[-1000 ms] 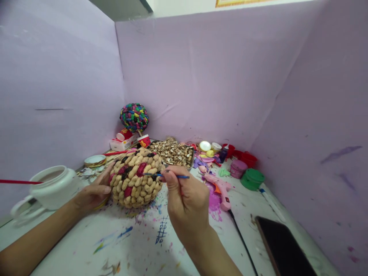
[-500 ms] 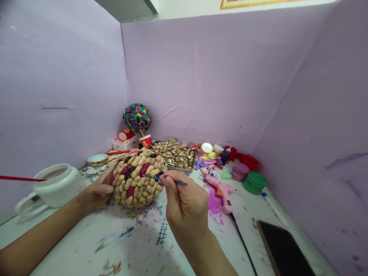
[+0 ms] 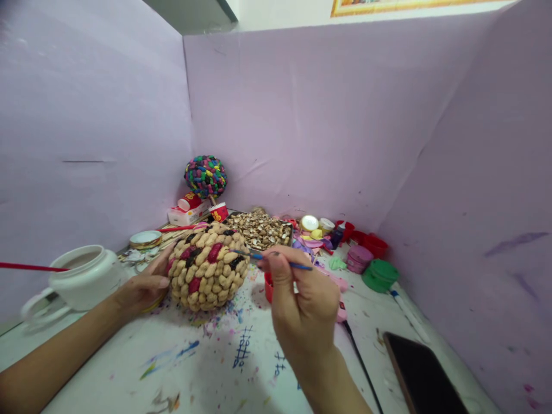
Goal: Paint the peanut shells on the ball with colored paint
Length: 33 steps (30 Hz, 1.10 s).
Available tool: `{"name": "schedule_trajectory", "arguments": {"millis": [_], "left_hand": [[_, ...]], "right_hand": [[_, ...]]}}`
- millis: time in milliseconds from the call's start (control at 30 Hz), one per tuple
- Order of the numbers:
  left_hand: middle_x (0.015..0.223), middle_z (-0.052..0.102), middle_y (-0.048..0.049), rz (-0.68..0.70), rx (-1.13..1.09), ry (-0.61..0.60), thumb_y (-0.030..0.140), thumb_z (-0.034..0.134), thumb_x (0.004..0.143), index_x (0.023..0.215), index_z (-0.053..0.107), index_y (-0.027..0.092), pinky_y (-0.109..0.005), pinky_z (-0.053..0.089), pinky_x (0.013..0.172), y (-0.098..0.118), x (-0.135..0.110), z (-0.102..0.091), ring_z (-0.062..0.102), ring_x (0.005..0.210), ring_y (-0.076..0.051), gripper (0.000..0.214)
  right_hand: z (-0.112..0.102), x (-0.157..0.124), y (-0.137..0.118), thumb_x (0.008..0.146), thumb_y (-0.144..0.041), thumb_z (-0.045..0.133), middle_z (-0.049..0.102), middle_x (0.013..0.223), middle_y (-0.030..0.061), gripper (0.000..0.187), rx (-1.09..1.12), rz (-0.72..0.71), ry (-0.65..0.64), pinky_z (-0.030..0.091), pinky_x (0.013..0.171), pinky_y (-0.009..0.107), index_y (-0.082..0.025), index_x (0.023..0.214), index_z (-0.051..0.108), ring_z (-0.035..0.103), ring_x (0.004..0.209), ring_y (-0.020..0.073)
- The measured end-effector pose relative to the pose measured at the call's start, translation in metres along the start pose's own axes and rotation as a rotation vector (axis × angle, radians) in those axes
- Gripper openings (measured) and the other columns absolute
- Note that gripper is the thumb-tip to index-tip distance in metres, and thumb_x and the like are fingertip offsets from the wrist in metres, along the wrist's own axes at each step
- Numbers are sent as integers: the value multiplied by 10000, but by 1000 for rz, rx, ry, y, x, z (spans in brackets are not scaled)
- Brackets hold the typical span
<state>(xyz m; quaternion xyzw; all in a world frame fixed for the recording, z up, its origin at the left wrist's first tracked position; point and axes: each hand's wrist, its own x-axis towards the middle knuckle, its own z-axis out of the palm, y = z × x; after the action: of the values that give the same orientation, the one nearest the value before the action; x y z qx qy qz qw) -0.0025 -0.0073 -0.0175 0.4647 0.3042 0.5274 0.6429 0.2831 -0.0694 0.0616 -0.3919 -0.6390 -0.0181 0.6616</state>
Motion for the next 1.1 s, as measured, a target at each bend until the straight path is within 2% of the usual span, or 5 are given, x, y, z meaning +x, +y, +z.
{"name": "schedule_trajectory", "arguments": {"millis": [167,333,600,767,1100], "left_hand": [[1539,453,29,-48,24,-25,176,720,644,1414,470,362,-384,355,1120,2,2,-5,291,1454,-303,830],[1499,508,-18,-111,41,-4,212,727,655,1393,494,341,-411,435,1049,6,3,-5,390,1400,-339,784],[1409,596,-35,-137,-34,58,166,675,656,1306,575,292,-367,527,921,5,5,-4,480,1332,-327,670],[1307,670,-45,-166,-137,114,148,670,623,1278,578,268,-388,552,867,6,5,-4,562,1245,-327,672],[1160,742,-75,-285,-188,126,162,671,660,1412,479,219,-375,551,808,14,2,3,656,1102,-297,778]], "right_hand": [[-16,16,15,916,-363,584,736,664,-5,237,-220,98,73,510,540,213,-202,788,702,707,584,130],[-20,25,17,896,-449,544,726,601,20,329,-279,194,33,498,531,239,-190,765,696,698,545,162],[-7,22,34,940,-381,471,706,617,74,382,-818,400,-498,300,507,260,-185,647,620,615,559,182],[3,15,45,932,-341,499,676,590,76,367,-878,426,-628,206,490,268,-183,623,616,557,535,178],[6,11,52,951,-353,470,679,623,68,367,-920,408,-727,199,498,271,-188,673,643,539,543,172]]}}
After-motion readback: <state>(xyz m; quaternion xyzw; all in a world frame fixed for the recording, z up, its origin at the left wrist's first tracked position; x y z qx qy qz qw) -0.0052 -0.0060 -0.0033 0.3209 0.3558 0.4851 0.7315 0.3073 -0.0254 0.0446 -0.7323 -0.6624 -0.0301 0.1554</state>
